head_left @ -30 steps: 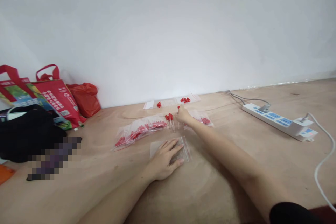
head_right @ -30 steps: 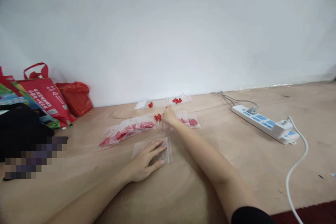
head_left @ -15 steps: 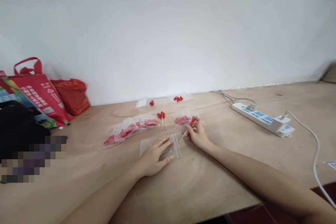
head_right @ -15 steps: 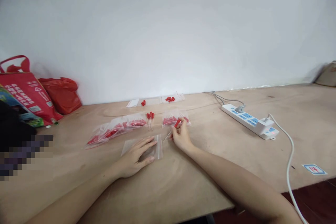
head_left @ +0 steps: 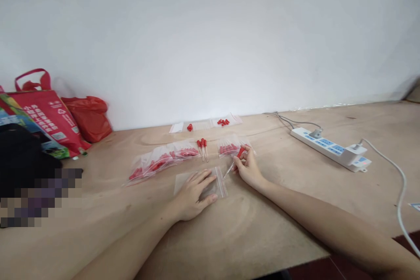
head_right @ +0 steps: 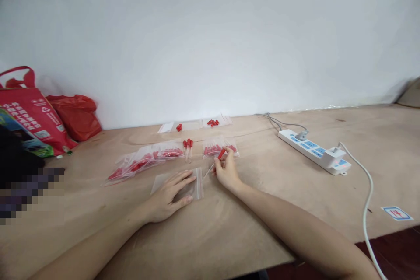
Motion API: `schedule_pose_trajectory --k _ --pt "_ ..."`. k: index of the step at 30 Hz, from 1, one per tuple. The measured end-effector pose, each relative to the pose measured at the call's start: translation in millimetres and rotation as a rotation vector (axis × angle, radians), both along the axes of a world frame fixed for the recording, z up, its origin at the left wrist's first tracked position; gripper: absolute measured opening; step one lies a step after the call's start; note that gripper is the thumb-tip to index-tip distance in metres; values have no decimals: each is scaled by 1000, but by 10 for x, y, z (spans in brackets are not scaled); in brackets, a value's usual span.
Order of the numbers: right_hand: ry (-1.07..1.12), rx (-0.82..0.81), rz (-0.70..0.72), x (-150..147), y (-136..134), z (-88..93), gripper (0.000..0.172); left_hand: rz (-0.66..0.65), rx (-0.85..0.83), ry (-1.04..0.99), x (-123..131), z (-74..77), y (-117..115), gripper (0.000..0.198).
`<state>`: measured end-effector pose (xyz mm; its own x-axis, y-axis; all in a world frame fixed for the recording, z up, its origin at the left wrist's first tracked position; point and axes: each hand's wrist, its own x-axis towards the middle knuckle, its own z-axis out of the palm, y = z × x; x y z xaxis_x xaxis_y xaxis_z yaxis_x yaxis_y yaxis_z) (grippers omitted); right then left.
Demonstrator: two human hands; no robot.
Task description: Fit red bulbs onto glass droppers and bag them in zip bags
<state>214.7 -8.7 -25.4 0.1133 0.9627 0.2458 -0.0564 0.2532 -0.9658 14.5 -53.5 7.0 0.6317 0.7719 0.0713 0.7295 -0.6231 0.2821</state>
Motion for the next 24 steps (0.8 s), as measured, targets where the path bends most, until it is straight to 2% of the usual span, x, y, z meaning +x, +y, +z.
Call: schedule_pose_trajectory --k 15,24 --pt "-2 17 -61 29 14 27 40 2 -6 19 1 9 7 50" --pt "57 0 -36 -10 -16 31 42 -13 9 13 -11 -24 19 50"
